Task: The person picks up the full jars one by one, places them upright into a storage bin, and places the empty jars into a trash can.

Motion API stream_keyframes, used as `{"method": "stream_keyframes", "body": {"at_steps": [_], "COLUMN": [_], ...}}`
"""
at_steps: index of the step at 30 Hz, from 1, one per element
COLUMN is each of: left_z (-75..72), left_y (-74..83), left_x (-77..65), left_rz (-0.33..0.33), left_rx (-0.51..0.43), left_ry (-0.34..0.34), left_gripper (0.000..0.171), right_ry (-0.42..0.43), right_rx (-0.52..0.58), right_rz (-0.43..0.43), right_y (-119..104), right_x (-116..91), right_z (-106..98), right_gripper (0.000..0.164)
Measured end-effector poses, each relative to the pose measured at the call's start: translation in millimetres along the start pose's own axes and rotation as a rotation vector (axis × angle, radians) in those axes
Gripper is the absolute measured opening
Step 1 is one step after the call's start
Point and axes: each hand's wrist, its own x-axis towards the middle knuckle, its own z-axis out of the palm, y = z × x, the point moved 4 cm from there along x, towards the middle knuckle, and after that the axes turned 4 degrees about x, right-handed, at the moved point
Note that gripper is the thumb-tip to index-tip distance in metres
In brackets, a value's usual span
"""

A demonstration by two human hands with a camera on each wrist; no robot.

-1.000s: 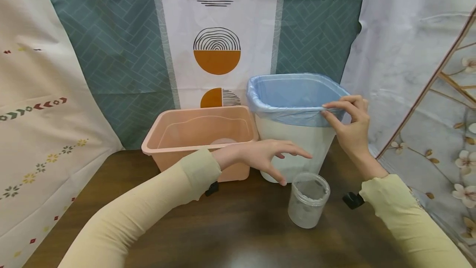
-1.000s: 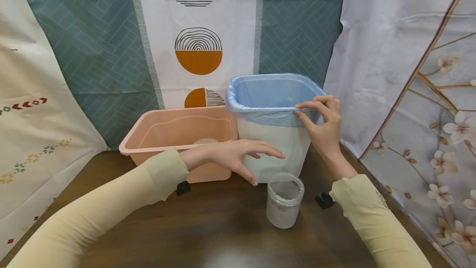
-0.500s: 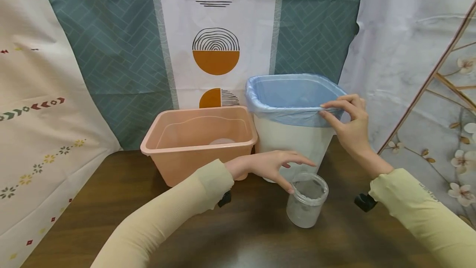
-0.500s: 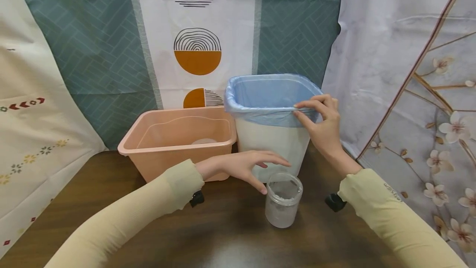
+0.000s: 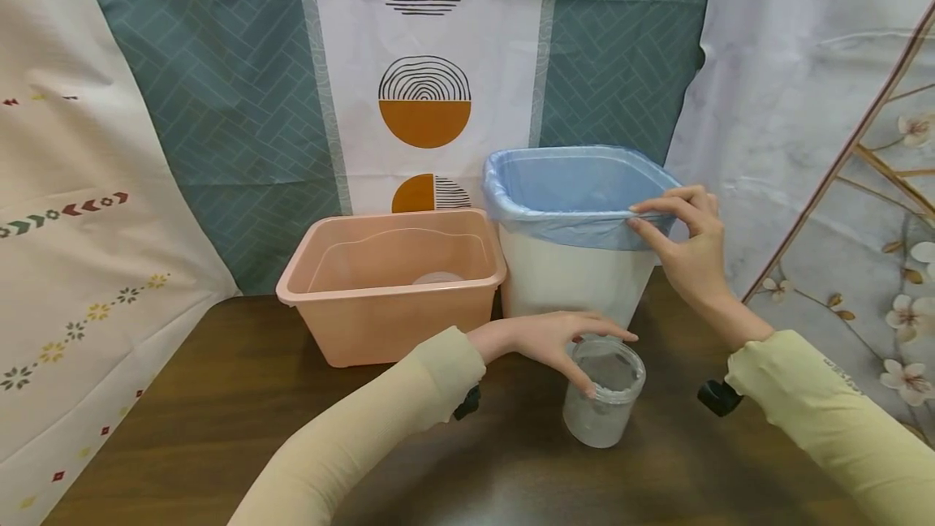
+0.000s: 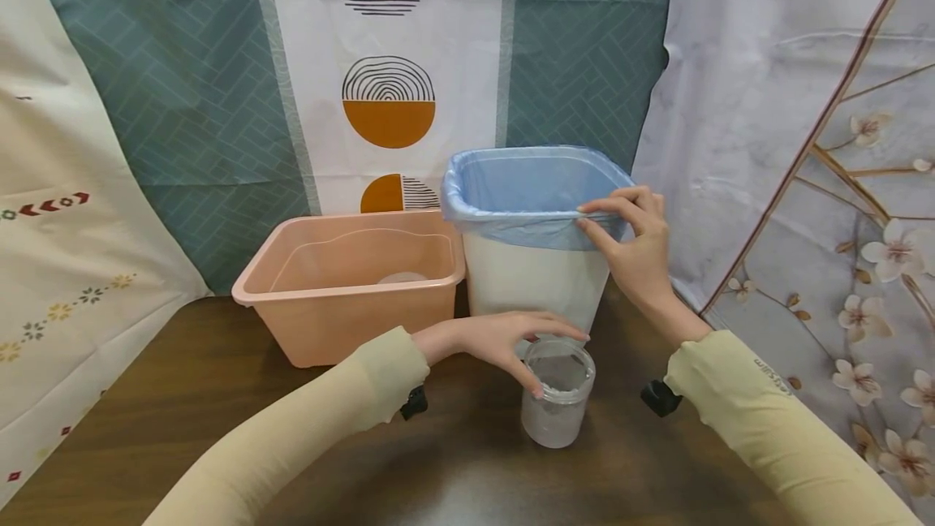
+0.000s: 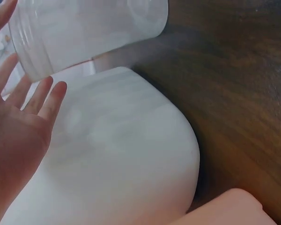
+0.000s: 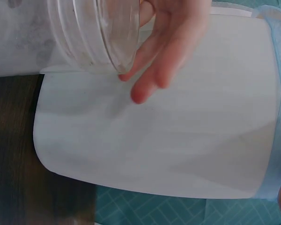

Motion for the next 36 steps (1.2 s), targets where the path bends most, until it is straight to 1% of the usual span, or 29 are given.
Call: {"method": "stream_keyframes", "body": {"at_steps": [4,8,12,18,23,27,36], "left_z": [1.6,0.0,-1.5,-2.4,-4.1,-9.4,-25.6], "left_y": [0.1,1.3,2.0,1.6,1.2,5.1,15.9], "left_x": [3.2,3.7,2.3,-1.7,-7.8,-14.6,-29.5], "left_rz": [-0.004,-0.001,0.003,0.001,-0.018,-0.031,-0.067], "left_rx": [0.047,0.074,0.089,0.085,0.087,0.085,0.088], "left_ry": [0.000,0.002,-0.006,-0.023,-0.043,-0.067,-0.163], "left_gripper": [0.084,0.082,0.081,0.080,0.079,0.078,0.076], "right_ry": [0.000,0.006,0.010,0.015,0.014,0.021,0.030], "right_rx": [0.012,0.020,0.026,0.035,0.024,0.030,0.033], "right_rz": [0.006,0.005,-0.008,-0.022,-0.017,-0.012,0.003], "right_y": [-0.8,-1.1,-0.6,0.2,1.2,1.5,0.5], "right_x": [0.4,1.5,2.6,2.1,0.9,0.7,-1.9], "right_z": [1.0,1.6,2.7,3.5,3.9,3.5,1.1], "right_gripper": [0.015,0.015,0.015,0.015,0.015,0.015,0.015]}}
